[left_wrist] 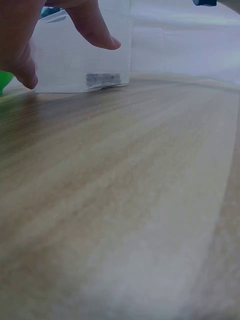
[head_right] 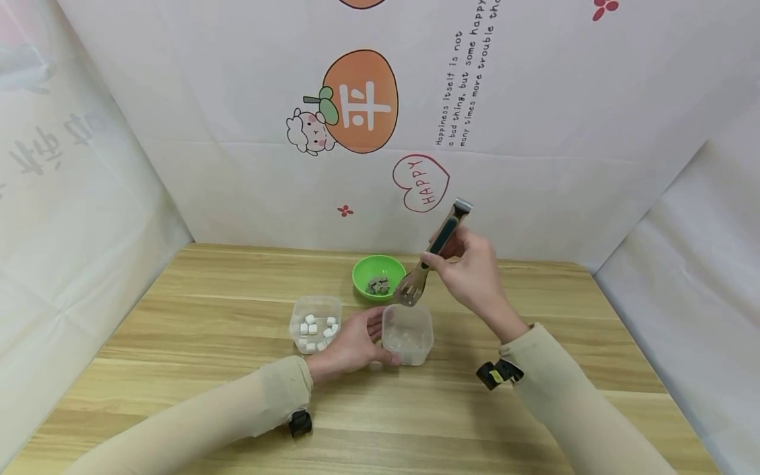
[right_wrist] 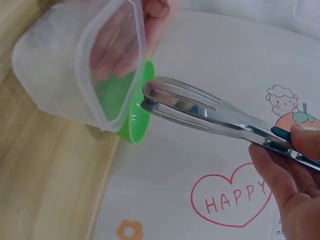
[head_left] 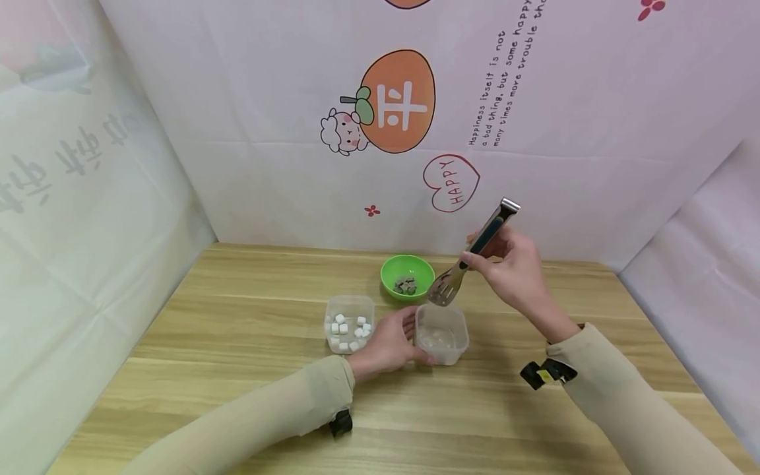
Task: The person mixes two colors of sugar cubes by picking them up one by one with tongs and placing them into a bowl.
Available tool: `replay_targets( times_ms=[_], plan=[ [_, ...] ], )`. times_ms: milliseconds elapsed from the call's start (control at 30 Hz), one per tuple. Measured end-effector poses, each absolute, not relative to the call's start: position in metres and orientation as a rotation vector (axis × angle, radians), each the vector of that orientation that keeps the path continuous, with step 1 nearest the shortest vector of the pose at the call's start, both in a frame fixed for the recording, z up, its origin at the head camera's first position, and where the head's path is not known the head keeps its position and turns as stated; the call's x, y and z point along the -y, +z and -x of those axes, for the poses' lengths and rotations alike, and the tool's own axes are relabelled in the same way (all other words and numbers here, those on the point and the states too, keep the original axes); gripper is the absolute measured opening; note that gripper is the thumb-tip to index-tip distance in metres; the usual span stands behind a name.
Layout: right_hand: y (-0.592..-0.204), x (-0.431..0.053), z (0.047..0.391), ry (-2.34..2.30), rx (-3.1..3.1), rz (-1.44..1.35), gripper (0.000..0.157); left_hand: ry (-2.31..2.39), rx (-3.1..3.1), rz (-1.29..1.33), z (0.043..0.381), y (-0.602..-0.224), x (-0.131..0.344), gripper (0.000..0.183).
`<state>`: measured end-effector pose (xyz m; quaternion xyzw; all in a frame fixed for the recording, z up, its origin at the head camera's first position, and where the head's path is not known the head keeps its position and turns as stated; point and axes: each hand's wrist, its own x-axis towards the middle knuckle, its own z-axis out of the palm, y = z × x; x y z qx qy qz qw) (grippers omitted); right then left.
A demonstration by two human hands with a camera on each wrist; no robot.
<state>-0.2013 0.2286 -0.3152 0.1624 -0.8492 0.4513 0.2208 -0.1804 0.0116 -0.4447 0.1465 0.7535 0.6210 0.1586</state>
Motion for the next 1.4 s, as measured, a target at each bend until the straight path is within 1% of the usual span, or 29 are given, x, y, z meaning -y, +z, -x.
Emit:
replay_targets(
  times_ms=[167,333,700,1133,1400],
  plan=[
    [-0.312,-0.221,0.217,1.274,2.347,-0.395,0.024,1.762,-2.175,-0.424,0.182,-0.447,-0.012,0.105],
    [-0.314,-0.215,0.231,1.28,2.333,-0.403,0.021,1.747,-2.186,-0.422,0.181,-0.446,-0.012,0.105],
    [-0.323,-0.208,0.251,1.278,2.347,-0.369,0.021,1.751,-2.179,-0.452,0.18,-0.443,-0.012,0.103],
    [-0.332,-0.2,0.26,1.283,2.346,-0.349,0.02,1.764,-2.164,-0.45,0.183,-0.447,-0.011,0.103],
    [-0.332,-0.204,0.254,1.283,2.32,-0.358,0.02,1.757,-2.166,-0.446,0.182,-0.447,-0.01,0.104]
  ],
)
